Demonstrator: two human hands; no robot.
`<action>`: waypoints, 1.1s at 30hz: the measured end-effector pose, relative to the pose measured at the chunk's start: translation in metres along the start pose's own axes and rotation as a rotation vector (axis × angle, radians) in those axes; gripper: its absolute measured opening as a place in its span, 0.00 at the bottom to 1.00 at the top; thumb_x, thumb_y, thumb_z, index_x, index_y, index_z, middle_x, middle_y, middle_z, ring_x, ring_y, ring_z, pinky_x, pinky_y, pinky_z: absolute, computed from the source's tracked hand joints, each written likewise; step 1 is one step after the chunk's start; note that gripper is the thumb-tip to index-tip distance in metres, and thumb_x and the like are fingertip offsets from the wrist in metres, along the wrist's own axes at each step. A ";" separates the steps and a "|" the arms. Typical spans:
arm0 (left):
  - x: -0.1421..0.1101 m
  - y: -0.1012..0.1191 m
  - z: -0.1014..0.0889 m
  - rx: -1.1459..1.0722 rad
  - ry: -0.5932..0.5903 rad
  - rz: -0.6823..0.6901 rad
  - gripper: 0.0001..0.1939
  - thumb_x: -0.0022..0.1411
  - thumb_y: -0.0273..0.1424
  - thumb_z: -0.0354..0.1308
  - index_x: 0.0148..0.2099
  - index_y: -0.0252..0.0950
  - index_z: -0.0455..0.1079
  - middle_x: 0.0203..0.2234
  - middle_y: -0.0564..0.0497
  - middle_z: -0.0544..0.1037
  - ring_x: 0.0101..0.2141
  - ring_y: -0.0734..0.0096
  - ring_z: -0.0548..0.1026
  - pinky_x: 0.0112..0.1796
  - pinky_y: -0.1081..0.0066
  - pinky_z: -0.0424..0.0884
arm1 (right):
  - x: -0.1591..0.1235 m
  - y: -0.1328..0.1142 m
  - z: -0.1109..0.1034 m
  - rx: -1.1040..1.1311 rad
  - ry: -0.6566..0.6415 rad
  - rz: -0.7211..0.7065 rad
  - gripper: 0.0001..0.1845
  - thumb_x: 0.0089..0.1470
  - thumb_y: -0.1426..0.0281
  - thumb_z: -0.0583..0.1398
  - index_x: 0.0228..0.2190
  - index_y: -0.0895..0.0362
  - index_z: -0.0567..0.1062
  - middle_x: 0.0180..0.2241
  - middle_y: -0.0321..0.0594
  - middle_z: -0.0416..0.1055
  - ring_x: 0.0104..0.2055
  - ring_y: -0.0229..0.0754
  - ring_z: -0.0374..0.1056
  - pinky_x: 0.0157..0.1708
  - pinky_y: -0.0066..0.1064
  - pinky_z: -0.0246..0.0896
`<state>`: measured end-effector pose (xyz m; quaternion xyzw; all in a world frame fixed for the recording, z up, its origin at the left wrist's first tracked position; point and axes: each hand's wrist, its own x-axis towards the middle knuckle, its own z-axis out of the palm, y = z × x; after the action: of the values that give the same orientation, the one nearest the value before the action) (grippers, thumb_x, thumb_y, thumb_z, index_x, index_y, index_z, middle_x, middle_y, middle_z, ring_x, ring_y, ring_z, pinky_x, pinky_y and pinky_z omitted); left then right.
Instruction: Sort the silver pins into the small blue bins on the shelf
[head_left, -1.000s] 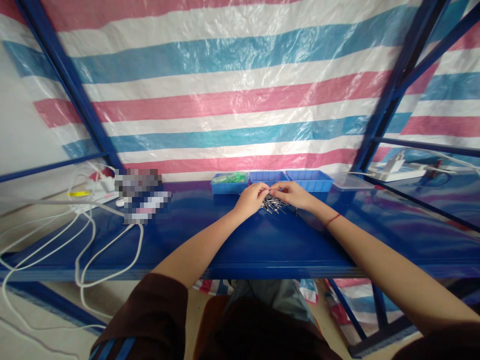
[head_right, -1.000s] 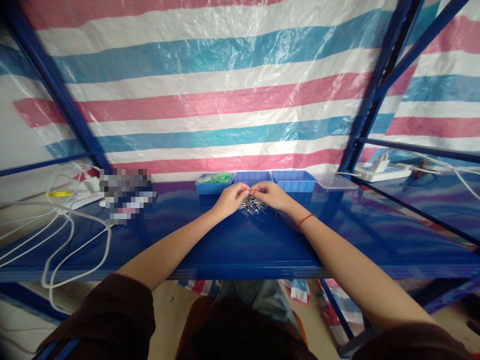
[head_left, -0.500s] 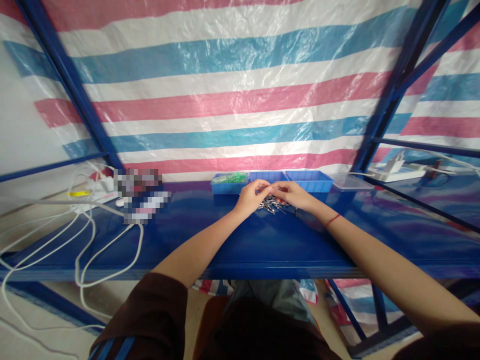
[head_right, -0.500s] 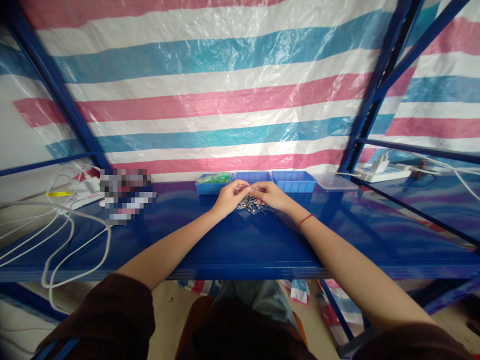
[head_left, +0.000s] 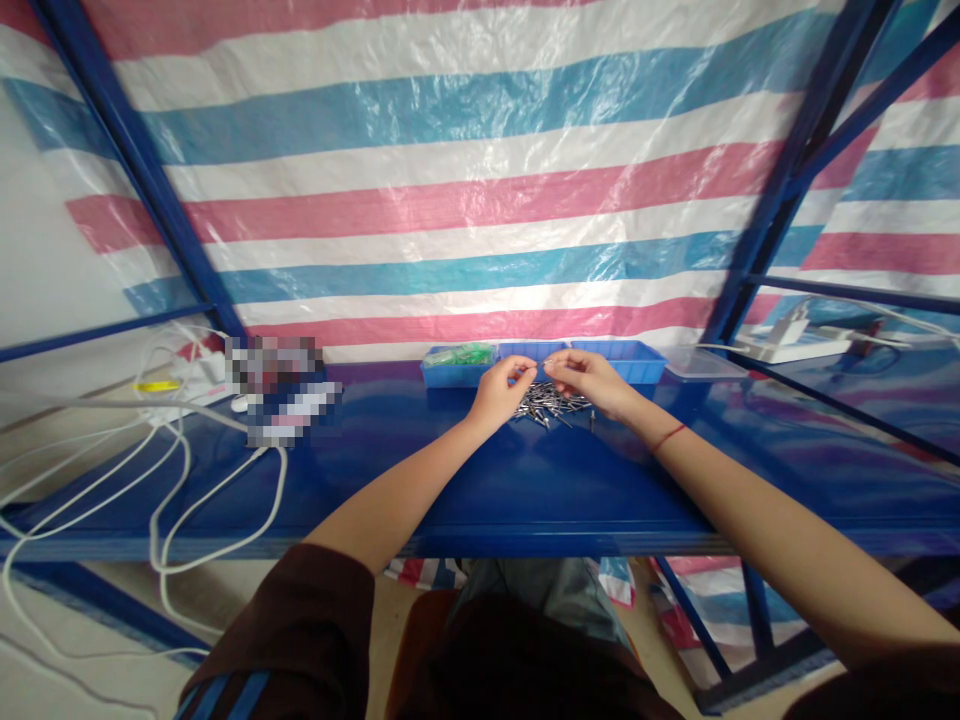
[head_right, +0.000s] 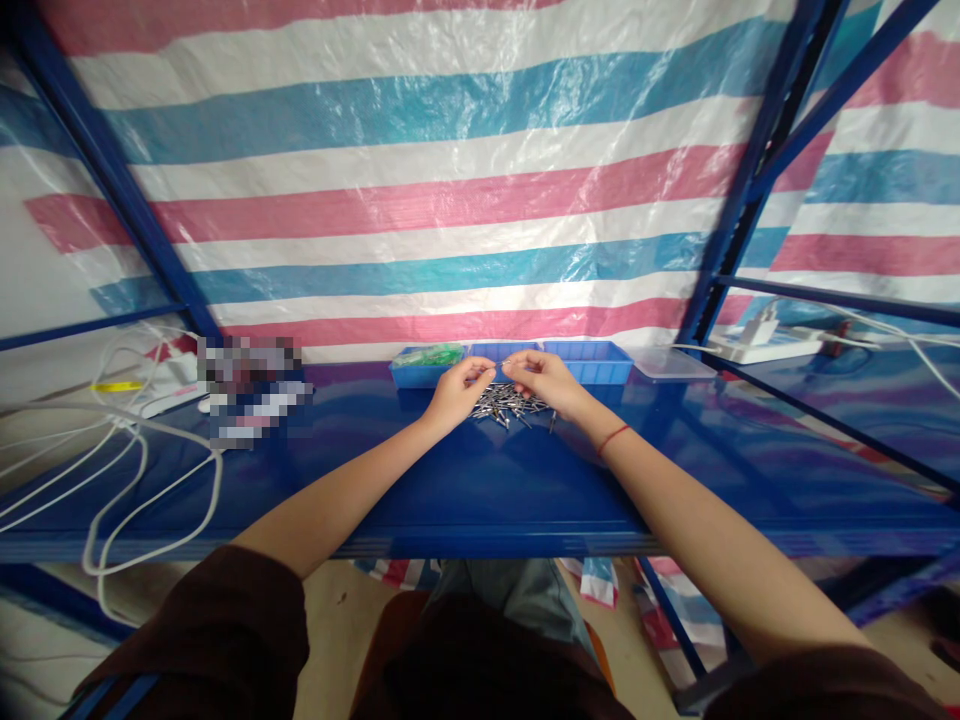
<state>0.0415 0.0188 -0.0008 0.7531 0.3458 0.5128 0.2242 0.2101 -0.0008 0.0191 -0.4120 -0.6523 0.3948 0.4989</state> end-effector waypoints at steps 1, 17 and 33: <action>0.000 -0.001 0.000 -0.004 -0.010 -0.009 0.08 0.58 0.31 0.54 0.39 0.35 0.70 0.36 0.49 0.78 0.35 0.71 0.75 0.38 0.72 0.70 | 0.000 0.001 -0.001 0.001 0.003 -0.005 0.20 0.40 0.57 0.65 0.32 0.57 0.71 0.22 0.33 0.66 0.22 0.32 0.60 0.21 0.26 0.57; -0.006 0.003 -0.004 0.296 -0.251 0.071 0.13 0.61 0.34 0.50 0.44 0.35 0.71 0.36 0.49 0.77 0.35 0.71 0.74 0.42 0.70 0.69 | 0.010 0.006 -0.021 -0.271 0.217 -0.133 0.17 0.45 0.58 0.60 0.33 0.58 0.73 0.25 0.38 0.70 0.20 0.34 0.61 0.22 0.29 0.57; -0.013 0.013 -0.011 0.591 -0.530 0.129 0.20 0.56 0.50 0.51 0.41 0.44 0.74 0.44 0.49 0.72 0.47 0.58 0.67 0.48 0.56 0.61 | 0.019 0.028 -0.066 -0.986 0.452 -0.069 0.17 0.49 0.66 0.56 0.40 0.58 0.76 0.35 0.46 0.75 0.36 0.48 0.70 0.39 0.36 0.61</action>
<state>0.0323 0.0003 0.0039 0.9115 0.3605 0.1926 0.0466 0.2758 0.0336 0.0117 -0.6501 -0.6498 -0.0731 0.3871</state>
